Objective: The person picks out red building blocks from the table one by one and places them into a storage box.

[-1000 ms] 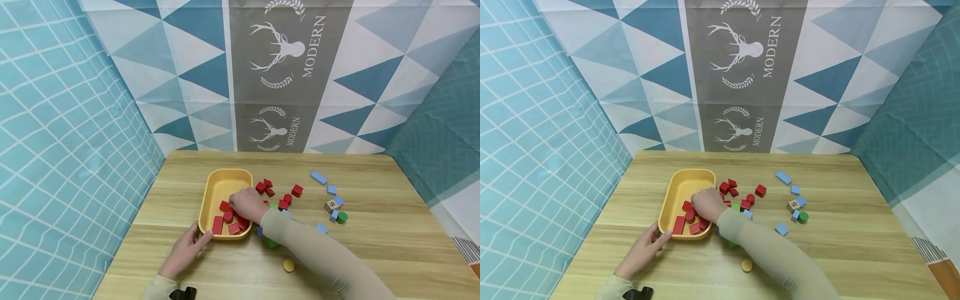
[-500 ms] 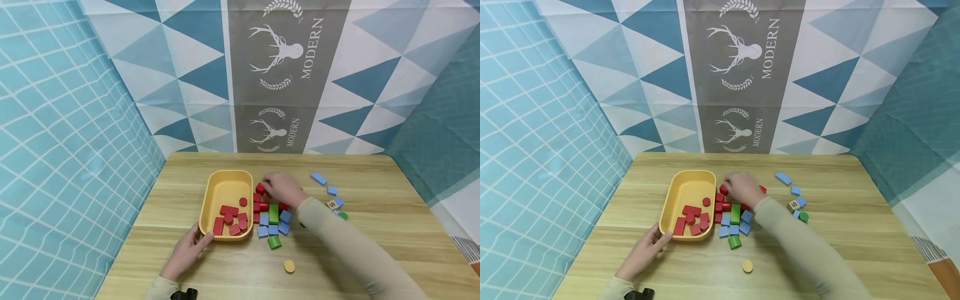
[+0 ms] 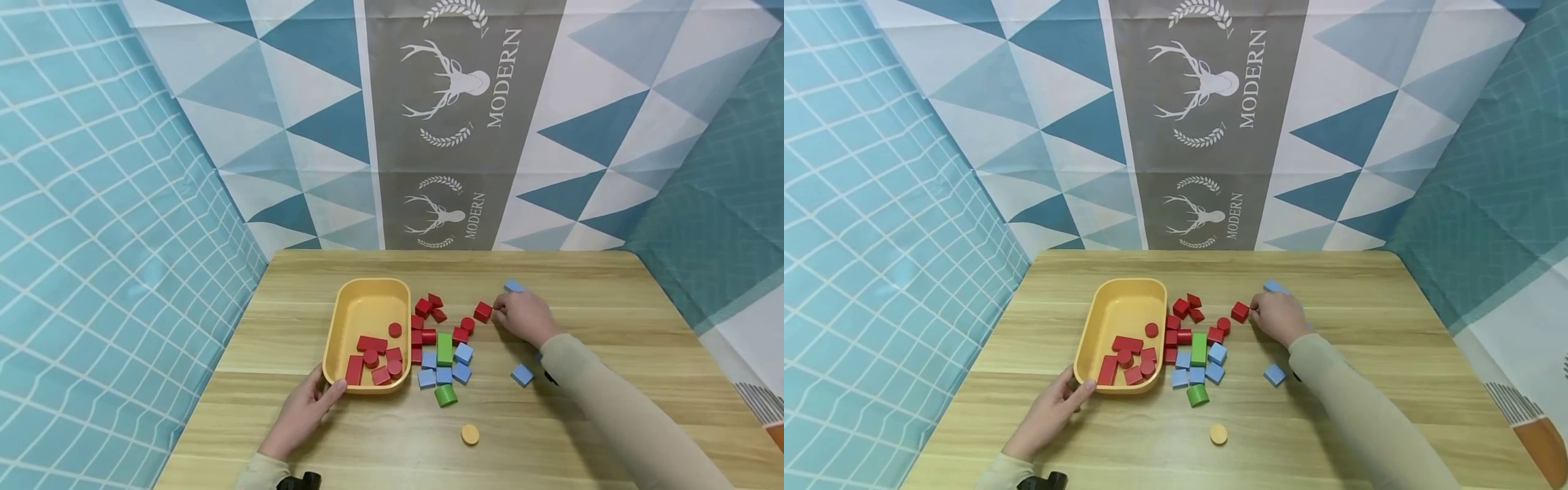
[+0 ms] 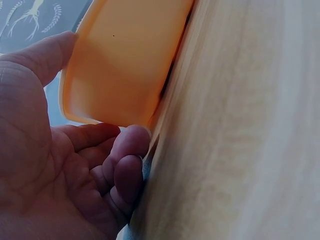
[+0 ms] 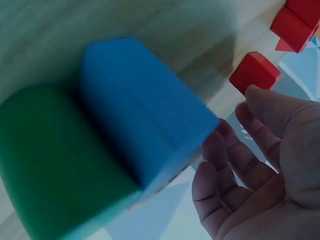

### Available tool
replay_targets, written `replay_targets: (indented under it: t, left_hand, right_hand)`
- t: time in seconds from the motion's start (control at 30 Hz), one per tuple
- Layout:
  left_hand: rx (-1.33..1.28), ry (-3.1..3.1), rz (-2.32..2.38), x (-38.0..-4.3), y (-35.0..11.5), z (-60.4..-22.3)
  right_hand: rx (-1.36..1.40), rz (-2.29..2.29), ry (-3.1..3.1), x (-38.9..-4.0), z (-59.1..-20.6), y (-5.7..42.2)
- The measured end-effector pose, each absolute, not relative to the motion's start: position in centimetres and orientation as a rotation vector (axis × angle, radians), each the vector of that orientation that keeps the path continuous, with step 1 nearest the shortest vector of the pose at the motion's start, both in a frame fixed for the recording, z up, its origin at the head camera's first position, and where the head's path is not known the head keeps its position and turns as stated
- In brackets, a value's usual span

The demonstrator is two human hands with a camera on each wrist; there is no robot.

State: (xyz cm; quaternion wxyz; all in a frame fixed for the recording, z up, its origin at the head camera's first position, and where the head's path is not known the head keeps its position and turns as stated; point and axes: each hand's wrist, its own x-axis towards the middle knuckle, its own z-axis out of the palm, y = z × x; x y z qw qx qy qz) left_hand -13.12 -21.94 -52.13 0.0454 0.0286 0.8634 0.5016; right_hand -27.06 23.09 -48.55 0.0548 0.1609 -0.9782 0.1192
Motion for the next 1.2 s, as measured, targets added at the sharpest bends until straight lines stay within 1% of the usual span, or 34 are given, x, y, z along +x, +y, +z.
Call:
replay_targets:
  t: [0.13, 0.33, 0.77, 0.9, 1.03, 1.2]
  left_hand:
    - [0.066, 2.634, 1.525, -13.1, -21.9, -52.1]
    - [0.048, 2.643, 1.499, -13.2, -21.9, -52.1]
    - [0.116, 2.646, 1.552, -13.1, -21.8, -51.9]
    - [0.115, 2.642, 1.556, -13.0, -21.8, -51.9]
    - [0.113, 2.645, 1.551, -13.0, -21.9, -52.0]
    - [0.116, 2.644, 1.545, -13.1, -22.0, -52.1]
  right_hand:
    - [0.500, 0.360, -2.946, -27.1, -48.5, 22.5]
    - [0.618, 0.358, -2.947, -27.4, -49.0, 21.2]
    - [0.606, 0.348, -2.952, -27.4, -50.1, 20.0]
    - [0.551, 0.390, -2.970, -27.5, -48.9, 18.8]
    - [0.513, 0.508, -2.944, -27.0, -46.3, 15.9]
    - [0.672, 0.647, -2.816, -25.7, -44.1, 10.8]
